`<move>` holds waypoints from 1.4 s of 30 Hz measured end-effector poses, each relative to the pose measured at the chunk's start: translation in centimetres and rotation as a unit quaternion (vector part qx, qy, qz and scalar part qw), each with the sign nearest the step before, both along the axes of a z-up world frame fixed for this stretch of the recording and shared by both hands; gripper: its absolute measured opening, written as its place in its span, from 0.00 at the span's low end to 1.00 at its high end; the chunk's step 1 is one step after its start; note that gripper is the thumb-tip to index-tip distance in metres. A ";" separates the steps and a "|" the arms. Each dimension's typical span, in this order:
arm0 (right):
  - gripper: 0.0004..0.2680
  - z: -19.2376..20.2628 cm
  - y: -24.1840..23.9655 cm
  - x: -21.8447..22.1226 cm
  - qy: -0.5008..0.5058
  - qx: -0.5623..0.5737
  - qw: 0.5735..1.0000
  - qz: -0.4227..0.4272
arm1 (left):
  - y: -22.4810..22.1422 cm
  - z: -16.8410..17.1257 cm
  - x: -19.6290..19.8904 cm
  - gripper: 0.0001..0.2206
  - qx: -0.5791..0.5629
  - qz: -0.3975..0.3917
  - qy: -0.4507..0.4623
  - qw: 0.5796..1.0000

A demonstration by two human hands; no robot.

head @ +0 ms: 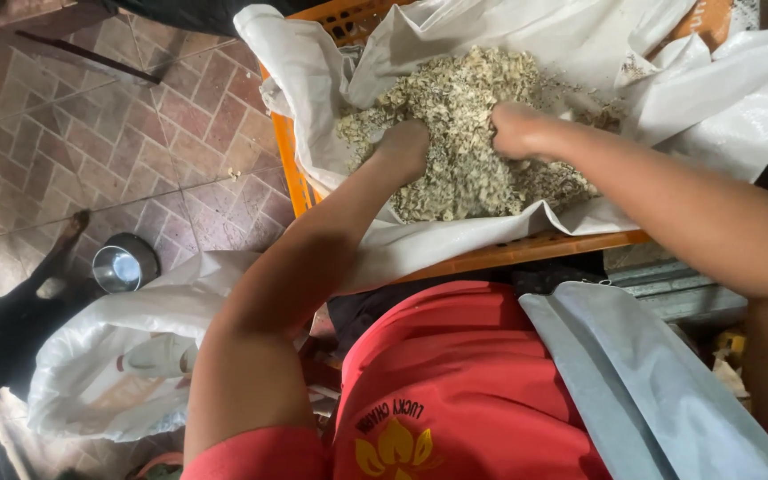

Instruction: Mixing and sorting agricultural produce by hand in a basket lined with a white cloth.

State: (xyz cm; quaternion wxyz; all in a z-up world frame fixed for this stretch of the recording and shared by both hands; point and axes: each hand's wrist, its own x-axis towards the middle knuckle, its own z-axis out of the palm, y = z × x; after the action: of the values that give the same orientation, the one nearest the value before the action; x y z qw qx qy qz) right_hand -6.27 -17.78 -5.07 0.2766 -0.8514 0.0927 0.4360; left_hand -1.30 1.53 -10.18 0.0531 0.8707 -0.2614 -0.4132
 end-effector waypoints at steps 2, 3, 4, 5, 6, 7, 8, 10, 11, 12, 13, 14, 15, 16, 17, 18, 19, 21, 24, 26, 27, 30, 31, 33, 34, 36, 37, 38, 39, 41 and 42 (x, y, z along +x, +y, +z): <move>0.14 -1.2 -0.2 -0.1 -0.004 0.026 1.000 0.007 | -0.4 0.7 -0.1 0.26 0.010 0.023 0.019 1.000; 0.13 -1.4 -0.3 -0.1 -0.009 0.027 1.000 0.002 | -0.4 1.5 -0.3 0.25 0.010 0.014 0.017 1.000; 0.12 -1.6 -0.4 -0.1 -0.014 0.028 1.000 -0.004 | -0.4 2.3 -0.5 0.25 0.011 0.006 0.014 1.000; 0.12 -1.3 -0.3 -0.2 -0.013 0.028 1.000 -0.004 | -0.3 1.7 -0.6 0.25 0.011 0.005 0.014 1.000; 0.12 -1.0 -0.1 -0.3 -0.006 0.041 0.999 -0.017 | -0.2 1.1 -0.8 0.24 -0.013 0.032 0.023 0.999; 0.12 -0.6 0.0 -0.2 -0.001 0.054 0.998 -0.030 | -0.2 0.6 -0.8 0.24 -0.037 0.059 0.031 0.997; 0.12 -1.0 -0.3 -0.3 -0.002 0.054 0.998 -0.030 | -0.1 0.8 -0.8 0.24 -0.038 0.059 0.030 0.997; 0.12 -2.0 -0.8 -0.6 0.001 0.063 0.997 -0.042 | 0.1 1.3 -1.0 0.22 -0.062 0.053 0.032 0.996; 0.12 -2.5 -1.0 -0.7 0.001 0.063 0.997 -0.042 | 0.3 0.9 -0.8 0.22 -0.062 0.053 0.033 0.996; 0.12 -3.0 -1.2 -0.7 0.004 0.069 0.996 -0.052 | 0.5 0.4 -0.6 0.20 -0.073 0.041 0.049 0.995; 0.12 -3.5 -1.5 -0.8 0.006 0.075 0.995 -0.062 | 0.6 0.0 -0.4 0.18 -0.084 0.028 0.065 0.994; 0.12 -4.0 -1.8 -0.7 0.005 0.075 0.995 -0.063 | 0.6 -0.4 -0.2 0.18 -0.084 0.027 0.064 0.994; 0.13 -4.5 -2.0 -0.6 0.008 0.081 0.994 -0.072 | 0.7 -0.8 -0.2 0.18 -0.097 0.037 0.079 0.991; 0.13 -5.0 -2.2 -0.6 0.010 0.087 0.993 -0.081 | 0.8 -1.1 -0.1 0.18 -0.110 0.046 0.094 0.988; 0.13 -5.5 -2.8 -0.6 0.010 0.088 0.993 -0.081 | 0.9 -1.0 0.2 0.18 -0.110 0.047 0.094 0.988; 0.13 -6.0 -3.4 -0.6 0.012 0.094 0.991 -0.089 | 1.0 -0.9 0.4 0.17 -0.112 0.049 0.097 0.988; 0.14 -6.5 -4.1 -0.7 0.015 0.100 0.990 -0.099 | 0.9 -0.9 0.7 0.16 -0.115 0.049 0.100 0.987; 0.14 -7.6 -4.7 -0.3 0.017 0.106 0.988 -0.111 | 0.8 5.0 0.3 0.18 -0.107 0.055 0.122 0.985; 0.14 -8.7 -5.4 -0.7 0.020 0.117 0.984 -0.130 | 1.6 5.5 0.7 0.05 -0.114 0.058 0.146 0.981; 0.15 -8.9 -5.9 0.1 0.009 0.120 0.984 -0.134 | 1.7 6.6 1.6 0.09 -0.134 0.057 0.138 0.980; 0.15 -9.2 -5.8 0.1 0.010 0.126 0.982 -0.139 | 1.6 8.6 1.2 0.11 -0.140 0.060 0.141 0.978; 0.16 -9.5 -6.0 0.3 0.004 0.137 0.980 -0.144 | 2.3 11.5 -0.3 0.07 -0.186 0.092 0.125 0.970; 0.16 -9.1 -6.4 1.7 -0.008 0.142 0.979 -0.147 | 2.4 12.1 0.0 0.21 -0.227 0.115 0.102 0.962; 0.15 -5.3 -5.1 1.8 -0.047 0.106 0.991 -0.072 | 2.7 14.6 0.3 0.22 -0.196 0.112 0.052 0.973; 0.14 -3.7 -4.4 1.3 -0.071 0.071 0.995 -0.003 | 3.0 15.6 0.1 0.26 -0.159 0.109 0.016 0.981; 0.16 2.1 -3.2 1.1 -0.094 0.017 0.994 0.059 | 2.7 12.9 0.9 0.21 -0.117 0.063 -0.043 0.990; 0.21 4.9 -2.7 0.8 -0.115 -0.039 0.986 0.117 | 2.5 11.4 1.3 0.17 -0.076 0.013 -0.100 0.992; 0.21 5.9 -2.3 0.4 -0.113 -0.037 0.986 0.116 | 2.6 10.4 0.8 0.17 -0.075 0.012 -0.098 0.992; 0.20 7.0 -2.1 0.3 -0.139 -0.062 0.979 0.137 | 2.5 9.5 0.7 0.15 -0.057 -0.012 -0.174 0.983; 0.19 7.9 -2.2 0.0 -0.164 -0.087 0.971 0.154 | 2.2 9.0 0.3 0.13 -0.039 -0.039 -0.249 0.967; 0.19 7.7 -2.5 -0.1 -0.166 -0.143 0.958 0.182 | 1.9 9.4 0.1 0.11 -0.037 -0.025 -0.292 0.955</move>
State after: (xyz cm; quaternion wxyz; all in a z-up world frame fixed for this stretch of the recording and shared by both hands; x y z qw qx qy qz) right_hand -6.34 -20.28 2.58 0.0792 -0.9449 -0.0499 0.3136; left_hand -1.15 3.39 -0.78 -0.0038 0.9440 -0.3021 -0.1326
